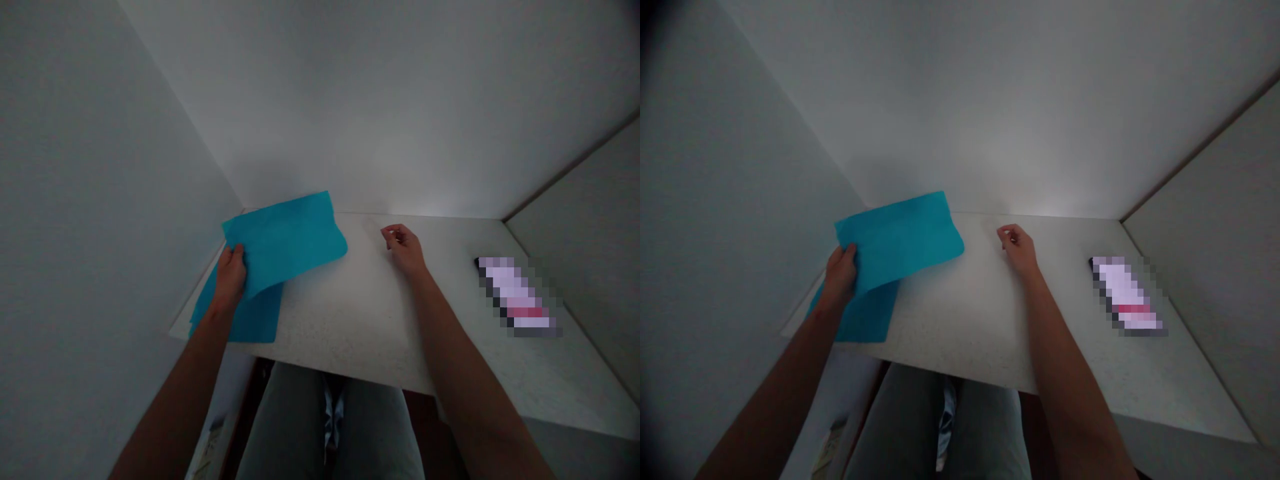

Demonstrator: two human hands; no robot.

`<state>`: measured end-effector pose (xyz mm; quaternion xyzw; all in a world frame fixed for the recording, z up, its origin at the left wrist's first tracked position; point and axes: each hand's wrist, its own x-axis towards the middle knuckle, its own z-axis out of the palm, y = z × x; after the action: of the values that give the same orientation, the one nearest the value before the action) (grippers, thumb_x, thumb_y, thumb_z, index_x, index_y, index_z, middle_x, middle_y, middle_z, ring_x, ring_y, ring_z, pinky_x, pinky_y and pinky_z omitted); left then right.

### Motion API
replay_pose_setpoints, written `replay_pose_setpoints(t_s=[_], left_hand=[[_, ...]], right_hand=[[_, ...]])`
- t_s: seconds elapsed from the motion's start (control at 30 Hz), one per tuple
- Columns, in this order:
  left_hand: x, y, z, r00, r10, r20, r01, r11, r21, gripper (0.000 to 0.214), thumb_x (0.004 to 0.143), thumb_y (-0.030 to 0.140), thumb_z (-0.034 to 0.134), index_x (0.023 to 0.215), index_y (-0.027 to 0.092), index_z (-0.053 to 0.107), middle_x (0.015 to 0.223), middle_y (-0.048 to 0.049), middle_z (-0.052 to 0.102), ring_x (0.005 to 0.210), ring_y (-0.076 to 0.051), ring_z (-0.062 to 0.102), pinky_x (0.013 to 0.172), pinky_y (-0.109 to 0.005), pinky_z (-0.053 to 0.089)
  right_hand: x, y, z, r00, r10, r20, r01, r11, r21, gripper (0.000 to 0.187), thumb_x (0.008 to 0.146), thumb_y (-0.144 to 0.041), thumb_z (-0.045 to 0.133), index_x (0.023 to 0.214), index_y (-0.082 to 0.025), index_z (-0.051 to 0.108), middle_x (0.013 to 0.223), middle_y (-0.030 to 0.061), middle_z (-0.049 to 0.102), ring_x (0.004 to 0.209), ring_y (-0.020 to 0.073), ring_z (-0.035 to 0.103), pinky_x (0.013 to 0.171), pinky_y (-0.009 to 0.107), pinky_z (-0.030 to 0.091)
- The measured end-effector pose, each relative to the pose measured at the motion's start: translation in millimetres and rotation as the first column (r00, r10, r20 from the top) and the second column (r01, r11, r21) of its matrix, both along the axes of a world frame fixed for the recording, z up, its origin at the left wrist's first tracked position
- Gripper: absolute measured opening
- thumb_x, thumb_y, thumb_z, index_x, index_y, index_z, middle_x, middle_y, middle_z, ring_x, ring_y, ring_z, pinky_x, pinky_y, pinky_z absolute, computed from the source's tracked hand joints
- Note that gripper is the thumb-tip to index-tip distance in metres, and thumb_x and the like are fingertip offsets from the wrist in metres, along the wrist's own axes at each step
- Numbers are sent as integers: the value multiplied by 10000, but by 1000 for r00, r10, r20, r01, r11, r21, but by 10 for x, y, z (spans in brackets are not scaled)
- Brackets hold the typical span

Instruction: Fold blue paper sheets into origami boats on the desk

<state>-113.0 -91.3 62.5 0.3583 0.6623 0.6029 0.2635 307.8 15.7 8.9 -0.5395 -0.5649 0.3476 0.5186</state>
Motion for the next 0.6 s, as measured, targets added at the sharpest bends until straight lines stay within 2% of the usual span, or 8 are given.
replay_pose_setpoints(t_s=[0.03,0.1,0.2,0.3,0.4,0.5,0.57,0.6], left_hand=[[-102,-192,6,995,84,57,-80,995,-65,135,993,339,624,1032,245,713,991,-70,760,968,-268,741,884,-412,641],[-235,-565,22,977,175,119,-154,974,-166,152,975,294,613,1100,246,684,981,-49,745,843,-230,735,754,-375,653],[-271,-1049,18,975,191,112,-156,952,-262,245,914,280,689,1147,240,625,962,-21,718,674,-171,689,560,-299,601],[-203,-1418,-29,994,95,58,-69,938,-341,376,827,373,810,1104,214,611,855,-23,721,612,-180,682,485,-283,561],[-194,-1718,-13,999,-23,-34,5,889,-458,487,761,605,840,946,214,618,691,-29,704,519,-194,630,437,-286,488],[-323,-1994,163,976,-178,-127,70,807,-587,606,726,809,776,762,221,636,694,-56,737,437,-156,525,428,-286,404],[-440,-2117,328,946,-291,-143,127,738,-662,654,742,867,728,647,225,647,630,-54,708,437,-157,497,454,-290,399],[-484,-2135,399,935,-317,-156,133,726,-675,662,766,874,707,616,232,649,593,-48,681,454,-169,506,469,-295,411]], right_hand=[[-11,-5,-6,1000,15,21,-15,1000,2,553,791,-778,762,915,-241,705,599,-44,575,544,152,502,541,302,386],[-19,-6,-22,998,40,55,-40,999,-5,561,780,-784,759,903,-239,710,607,-34,584,560,160,523,564,313,406],[-6,10,-41,996,39,81,-38,999,-20,543,782,-762,747,921,-238,726,634,-17,601,575,168,527,582,325,412],[9,29,-46,995,23,99,-22,1000,-18,496,799,-723,730,917,-241,728,665,9,621,613,184,539,602,336,418],[17,40,-45,993,13,119,-11,1000,-11,448,812,-694,717,906,-256,724,683,24,635,643,204,555,624,351,430],[19,50,-49,992,16,122,-16,1000,-6,426,826,-691,711,901,-272,715,695,31,644,648,215,559,628,359,432],[17,61,-59,993,11,121,-11,1000,-6,426,834,-696,706,899,-274,712,693,29,642,642,215,558,627,361,430],[15,67,-66,992,7,122,-6,1000,-5,425,839,-694,701,900,-274,714,691,27,640,642,215,559,627,361,429]])
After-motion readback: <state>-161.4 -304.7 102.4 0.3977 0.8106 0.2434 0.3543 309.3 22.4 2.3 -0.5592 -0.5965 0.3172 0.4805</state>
